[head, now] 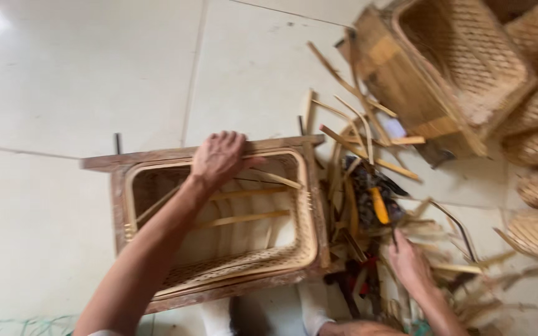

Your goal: The person sits on the floor and weaves a rectangular basket using thin wooden strips. They use a hammer to tap the strips into place and a knife to trim excess material. The basket is held in a wooden mold during the process.

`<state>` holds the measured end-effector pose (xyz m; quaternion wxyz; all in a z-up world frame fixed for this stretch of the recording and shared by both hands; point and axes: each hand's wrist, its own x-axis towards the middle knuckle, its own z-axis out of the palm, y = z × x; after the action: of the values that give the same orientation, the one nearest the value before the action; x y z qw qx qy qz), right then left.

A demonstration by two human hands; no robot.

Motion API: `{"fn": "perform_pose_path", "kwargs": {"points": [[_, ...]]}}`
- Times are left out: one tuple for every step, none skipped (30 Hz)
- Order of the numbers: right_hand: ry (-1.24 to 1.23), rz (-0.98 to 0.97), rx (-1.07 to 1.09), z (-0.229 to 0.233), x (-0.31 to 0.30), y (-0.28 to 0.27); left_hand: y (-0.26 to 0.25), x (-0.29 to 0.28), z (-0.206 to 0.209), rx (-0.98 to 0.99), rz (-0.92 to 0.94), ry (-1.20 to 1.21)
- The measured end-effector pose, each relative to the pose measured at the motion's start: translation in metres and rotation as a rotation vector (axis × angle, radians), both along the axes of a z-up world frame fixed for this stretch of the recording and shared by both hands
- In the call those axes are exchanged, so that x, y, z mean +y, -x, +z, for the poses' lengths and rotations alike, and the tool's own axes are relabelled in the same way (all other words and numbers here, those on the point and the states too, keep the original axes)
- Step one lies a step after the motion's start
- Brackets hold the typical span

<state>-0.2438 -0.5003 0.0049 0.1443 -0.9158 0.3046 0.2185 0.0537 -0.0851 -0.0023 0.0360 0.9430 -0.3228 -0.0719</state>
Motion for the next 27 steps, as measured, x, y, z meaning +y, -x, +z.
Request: {"fn": "perform_pose_path", "kwargs": {"points": [[0.02,0.005,0.009,0.001,-0.005,0.013,0.0,-0.004,0.008,0.076,0.004,-0.032],[0.033,0.033,0.017,0.001,-0.009,0.018,0.001,-0.003,0.015,0.154,0.021,-0.073],[0.049,0.069,0.025,0.002,-0.011,0.019,0.004,-0.003,0.022,0.231,0.038,-0.115],[0.062,0.121,0.003,0.001,-0.012,0.011,0.003,-0.002,0.03,0.191,0.028,-0.077],[0.081,0.17,-0.013,0.001,-0.014,-0.002,0.005,0.001,0.037,0.15,0.016,-0.039],[0.099,0.203,-0.039,0.003,-0.018,-0.019,0.008,0.004,0.042,0.109,0.008,-0.001],[0.08,0.17,-0.037,0.003,-0.024,-0.04,0.01,0.012,0.044,-0.035,-0.028,0.104],[0.059,0.138,-0.027,0.002,-0.031,-0.062,0.016,0.024,0.044,-0.171,-0.062,0.207],[0.061,0.241,-0.179,0.0,-0.036,-0.087,0.025,0.04,0.043,-0.148,-0.037,0.24],[0.063,0.347,-0.337,-0.005,-0.041,-0.115,0.036,0.061,0.044,-0.129,-0.006,0.272],[-0.022,0.304,-0.329,-0.009,-0.045,-0.143,0.046,0.083,0.045,-0.123,0.057,0.258],[-0.11,0.268,-0.321,-0.017,-0.043,-0.175,0.06,0.105,0.048,-0.118,0.126,0.24],[-0.089,0.322,-0.393,-0.025,-0.042,-0.205,0.078,0.126,0.053,-0.124,0.218,0.246],[-0.071,0.375,-0.467,-0.033,-0.041,-0.233,0.096,0.146,0.058,-0.133,0.31,0.248],[-0.078,0.342,-0.428,-0.042,-0.041,-0.263,0.116,0.163,0.063,-0.145,0.421,0.243],[-0.085,0.31,-0.387,-0.054,-0.042,-0.293,0.137,0.176,0.065,-0.156,0.534,0.238],[-0.069,0.295,-0.444,-0.069,-0.043,-0.321,0.161,0.186,0.065,-0.185,0.597,0.271],[-0.06,0.283,-0.499,-0.087,-0.045,-0.345,0.183,0.184,0.055,-0.221,0.675,0.339],[-0.091,0.216,-0.46,-0.104,-0.052,-0.367,0.202,0.184,0.046,-0.257,0.751,0.414],[-0.138,0.157,-0.412,-0.127,-0.05,-0.382,0.222,0.181,0.038,-0.304,0.843,0.515],[-0.133,0.117,-0.474,-0.147,-0.053,-0.392,0.236,0.182,0.034,-0.018,1.096,0.395],[-0.144,0.09,-0.536,-0.164,-0.049,-0.408,0.249,0.178,0.033,0.268,1.356,0.269],[-0.242,0.078,-0.537,-0.175,-0.045,-0.415,0.252,0.175,0.032,0.21,1.314,0.179],[-0.194,0.235,-0.663,-0.18,-0.044,-0.421,0.254,0.168,0.031,0.162,1.278,0.098],[-0.163,0.076,-0.478,-0.183,-0.041,-0.423,0.253,0.166,0.035,0.175,1.31,0.073],[0.118,0.333,-0.832,-0.182,-0.038,-0.425,0.246,0.165,0.039,0.189,1.318,0.056],[0.079,0.243,-0.505,-0.182,-0.043,-0.418,0.243,0.162,0.046,0.214,1.35,0.095]]}}
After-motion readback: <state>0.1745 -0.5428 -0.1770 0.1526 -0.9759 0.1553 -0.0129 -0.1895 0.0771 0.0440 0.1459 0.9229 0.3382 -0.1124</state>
